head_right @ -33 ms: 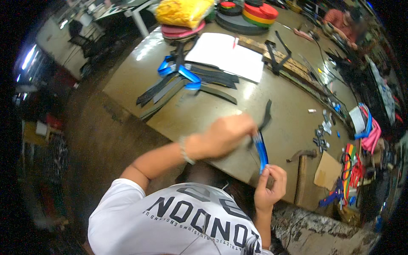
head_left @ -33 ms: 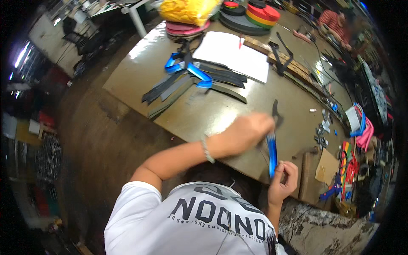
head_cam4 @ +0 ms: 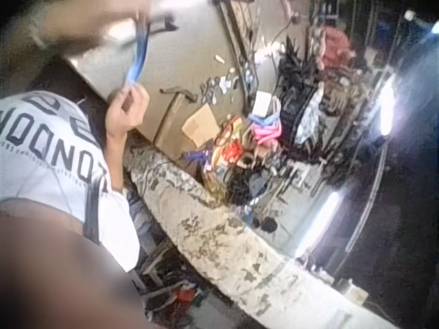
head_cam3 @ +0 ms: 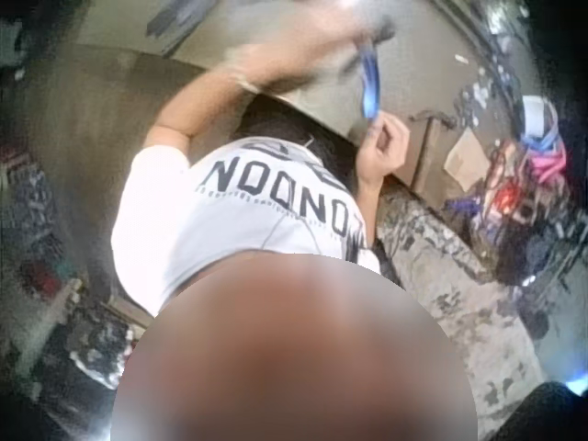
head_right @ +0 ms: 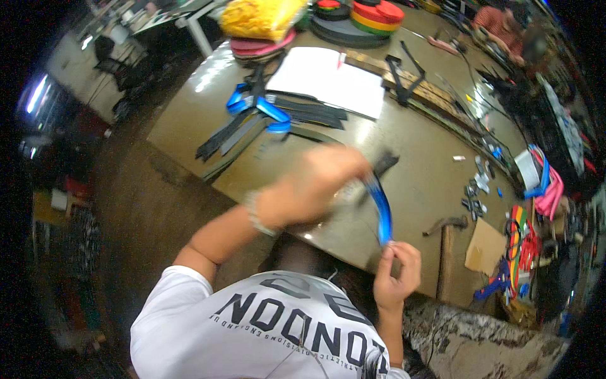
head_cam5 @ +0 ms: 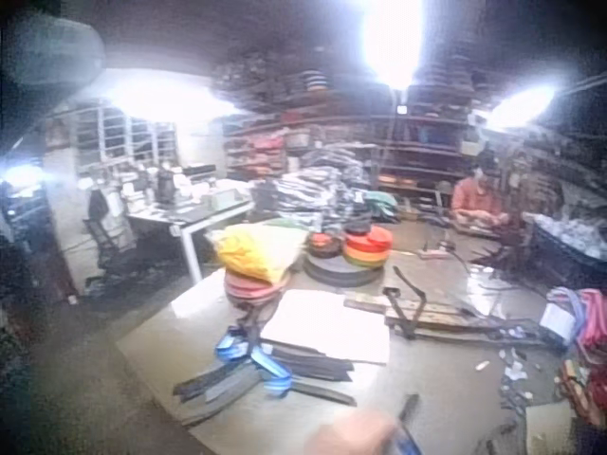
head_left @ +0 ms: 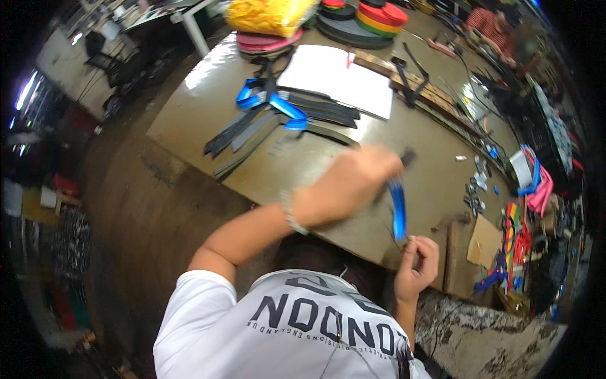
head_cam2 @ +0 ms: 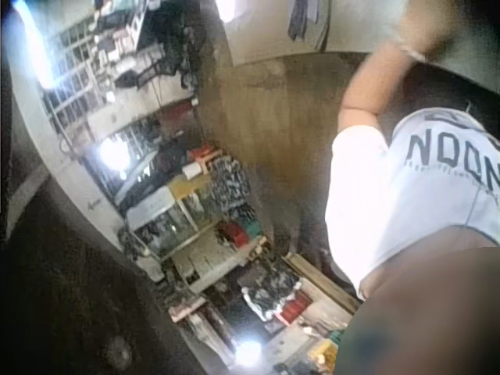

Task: The person assembles a strap by attaching a metal buckle to a black strap using a hot glue gun, then applies labels to several red-yellow-green striped fabric pieces. The person uses a hammer to tap the buckle into place and handles multiple fabric pieces one at a time.

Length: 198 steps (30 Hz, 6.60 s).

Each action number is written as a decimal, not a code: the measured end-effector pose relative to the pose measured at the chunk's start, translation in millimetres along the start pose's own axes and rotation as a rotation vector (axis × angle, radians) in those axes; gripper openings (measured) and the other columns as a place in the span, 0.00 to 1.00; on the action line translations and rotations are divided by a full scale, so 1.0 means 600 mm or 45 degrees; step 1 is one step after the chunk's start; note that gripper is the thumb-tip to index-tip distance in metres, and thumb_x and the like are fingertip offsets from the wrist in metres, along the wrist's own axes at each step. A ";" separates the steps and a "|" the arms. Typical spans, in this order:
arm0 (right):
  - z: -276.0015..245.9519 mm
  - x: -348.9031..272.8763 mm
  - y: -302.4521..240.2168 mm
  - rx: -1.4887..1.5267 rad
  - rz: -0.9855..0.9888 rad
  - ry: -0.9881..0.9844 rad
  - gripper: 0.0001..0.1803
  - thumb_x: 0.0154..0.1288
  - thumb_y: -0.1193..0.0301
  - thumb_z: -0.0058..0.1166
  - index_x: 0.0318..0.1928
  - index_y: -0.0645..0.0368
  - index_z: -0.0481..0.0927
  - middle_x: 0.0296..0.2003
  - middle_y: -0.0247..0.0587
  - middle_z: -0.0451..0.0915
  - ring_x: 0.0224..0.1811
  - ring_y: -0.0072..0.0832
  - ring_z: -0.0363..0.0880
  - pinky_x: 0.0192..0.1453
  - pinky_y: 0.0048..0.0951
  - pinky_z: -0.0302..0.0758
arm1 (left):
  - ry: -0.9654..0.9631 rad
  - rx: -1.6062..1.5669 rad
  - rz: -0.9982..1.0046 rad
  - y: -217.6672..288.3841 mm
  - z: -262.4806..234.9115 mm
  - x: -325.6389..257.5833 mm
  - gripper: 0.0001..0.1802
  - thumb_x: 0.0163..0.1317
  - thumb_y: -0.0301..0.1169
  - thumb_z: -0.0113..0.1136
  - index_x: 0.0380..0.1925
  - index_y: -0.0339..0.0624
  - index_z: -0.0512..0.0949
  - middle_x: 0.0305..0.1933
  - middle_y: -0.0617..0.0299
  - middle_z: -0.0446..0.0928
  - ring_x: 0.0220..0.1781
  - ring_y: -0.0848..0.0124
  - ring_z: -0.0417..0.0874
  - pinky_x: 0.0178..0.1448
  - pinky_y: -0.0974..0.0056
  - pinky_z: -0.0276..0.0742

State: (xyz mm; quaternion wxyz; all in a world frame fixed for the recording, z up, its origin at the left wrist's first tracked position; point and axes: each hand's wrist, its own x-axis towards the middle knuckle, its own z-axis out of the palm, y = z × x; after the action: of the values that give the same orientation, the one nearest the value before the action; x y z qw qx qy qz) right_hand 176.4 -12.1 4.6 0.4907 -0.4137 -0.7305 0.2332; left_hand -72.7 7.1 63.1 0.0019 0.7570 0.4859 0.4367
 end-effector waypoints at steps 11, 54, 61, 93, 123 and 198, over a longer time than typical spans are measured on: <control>-0.004 0.023 0.029 0.465 0.500 -0.101 0.09 0.72 0.75 0.54 0.47 0.69 0.81 0.37 0.45 0.81 0.36 0.31 0.80 0.42 0.28 0.79 | 0.244 0.979 -0.776 -0.195 -0.214 0.001 0.07 0.64 0.28 0.62 0.39 0.36 0.83 0.37 0.60 0.85 0.41 0.67 0.84 0.47 0.63 0.77; -0.028 0.013 0.070 1.183 1.259 -0.858 0.24 0.82 0.58 0.36 0.53 0.69 0.75 0.29 0.42 0.80 0.27 0.22 0.76 0.35 0.23 0.78 | -0.836 -0.092 0.529 -0.013 0.109 -0.036 0.11 0.58 0.31 0.56 0.41 0.42 0.76 0.41 0.62 0.77 0.42 0.66 0.83 0.41 0.64 0.82; -0.017 0.007 0.059 1.022 1.174 -0.871 0.25 0.81 0.55 0.39 0.56 0.66 0.74 0.30 0.38 0.80 0.27 0.19 0.76 0.34 0.22 0.78 | -0.915 0.036 0.605 -0.012 0.116 -0.024 0.10 0.59 0.33 0.56 0.39 0.42 0.75 0.41 0.63 0.74 0.44 0.67 0.79 0.42 0.64 0.79; 0.030 0.087 0.082 1.703 1.189 -0.336 0.27 0.77 0.54 0.48 0.61 0.66 0.72 0.44 0.38 0.79 0.34 0.19 0.75 0.28 0.18 0.71 | -0.346 -0.948 -0.640 -0.048 0.130 0.057 0.19 0.65 0.45 0.66 0.32 0.36 0.84 0.26 0.69 0.77 0.27 0.78 0.72 0.33 0.69 0.69; -0.324 -0.023 0.198 -0.872 0.608 1.379 0.35 0.58 0.61 0.74 0.53 0.69 0.67 0.50 0.52 0.73 0.49 0.34 0.77 0.50 0.33 0.80 | -0.509 0.192 -0.446 -0.002 0.026 -0.155 0.19 0.66 0.42 0.60 0.57 0.67 0.82 0.74 0.51 0.61 0.78 0.46 0.54 0.79 0.36 0.42; -0.046 0.142 -0.099 -0.289 -0.288 0.090 0.14 0.71 0.67 0.57 0.49 0.63 0.83 0.46 0.47 0.85 0.47 0.34 0.84 0.56 0.33 0.77 | 0.606 -0.072 -0.814 -0.021 -0.111 -0.064 0.14 0.72 0.33 0.58 0.50 0.34 0.81 0.39 0.57 0.84 0.39 0.76 0.82 0.45 0.67 0.78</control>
State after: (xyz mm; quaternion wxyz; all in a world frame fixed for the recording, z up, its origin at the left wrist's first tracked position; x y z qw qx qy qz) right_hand 164.0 24.6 104.7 0.4894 -0.3896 -0.7763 0.0777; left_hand -131.7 -42.7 73.3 0.0458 0.4449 0.6718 0.5905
